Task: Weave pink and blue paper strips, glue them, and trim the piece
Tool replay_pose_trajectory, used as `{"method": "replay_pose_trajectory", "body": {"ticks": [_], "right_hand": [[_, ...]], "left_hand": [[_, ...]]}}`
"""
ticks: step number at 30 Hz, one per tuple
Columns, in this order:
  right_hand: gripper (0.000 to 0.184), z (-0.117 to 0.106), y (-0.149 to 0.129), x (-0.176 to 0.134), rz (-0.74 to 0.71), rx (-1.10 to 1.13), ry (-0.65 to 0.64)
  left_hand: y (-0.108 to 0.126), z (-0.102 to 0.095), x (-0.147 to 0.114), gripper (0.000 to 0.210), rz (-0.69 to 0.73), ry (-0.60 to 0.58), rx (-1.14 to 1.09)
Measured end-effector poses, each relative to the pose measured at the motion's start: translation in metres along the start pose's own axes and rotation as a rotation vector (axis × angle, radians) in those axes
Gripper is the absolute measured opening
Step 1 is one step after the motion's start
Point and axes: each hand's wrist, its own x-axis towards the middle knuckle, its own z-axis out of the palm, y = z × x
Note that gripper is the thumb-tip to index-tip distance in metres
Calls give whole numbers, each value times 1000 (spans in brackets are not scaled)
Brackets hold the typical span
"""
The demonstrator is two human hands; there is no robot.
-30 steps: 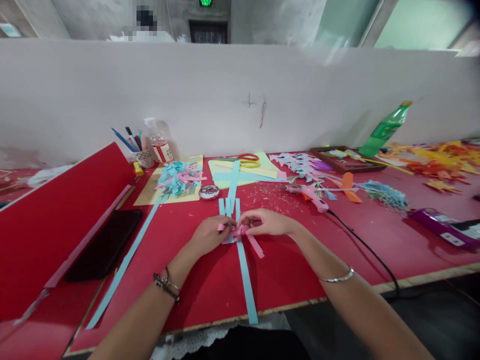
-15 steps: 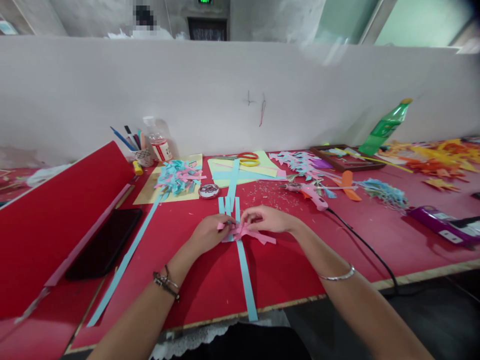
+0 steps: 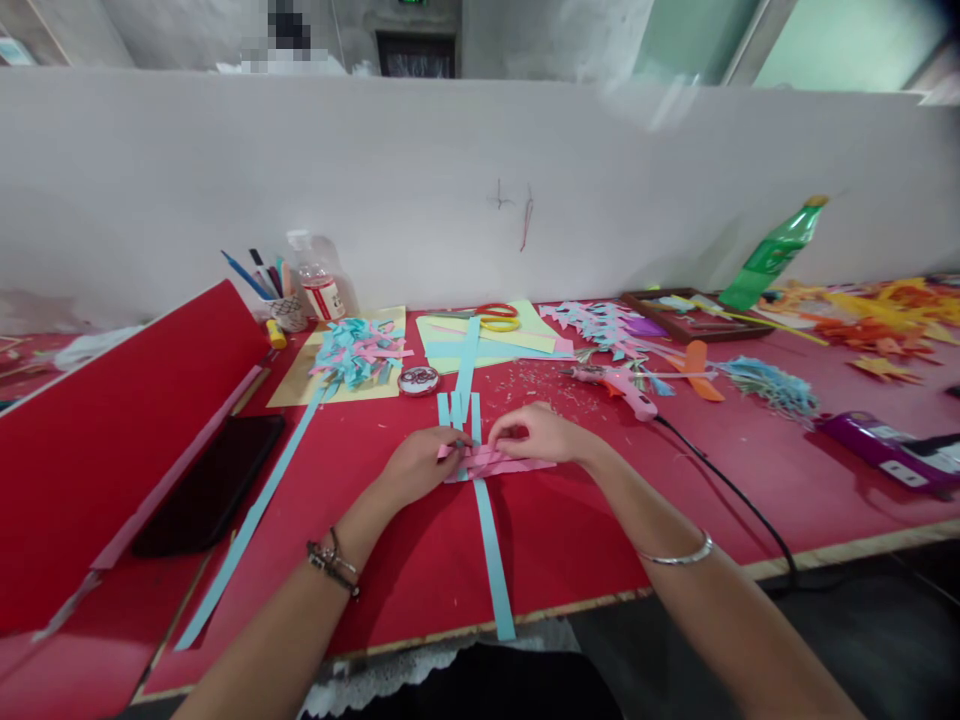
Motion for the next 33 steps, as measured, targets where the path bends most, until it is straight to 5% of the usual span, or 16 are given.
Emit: {"method": "replay_pose_trajectory", "body": {"ticks": [18, 33], "right_hand": [[15, 32, -25, 13, -233, -212, 327], [31, 25, -24, 11, -276, 187, 383]], "left_hand": [[3, 2, -1, 27, 8, 30, 205], [-2, 3, 0, 21, -74, 40, -7]]}}
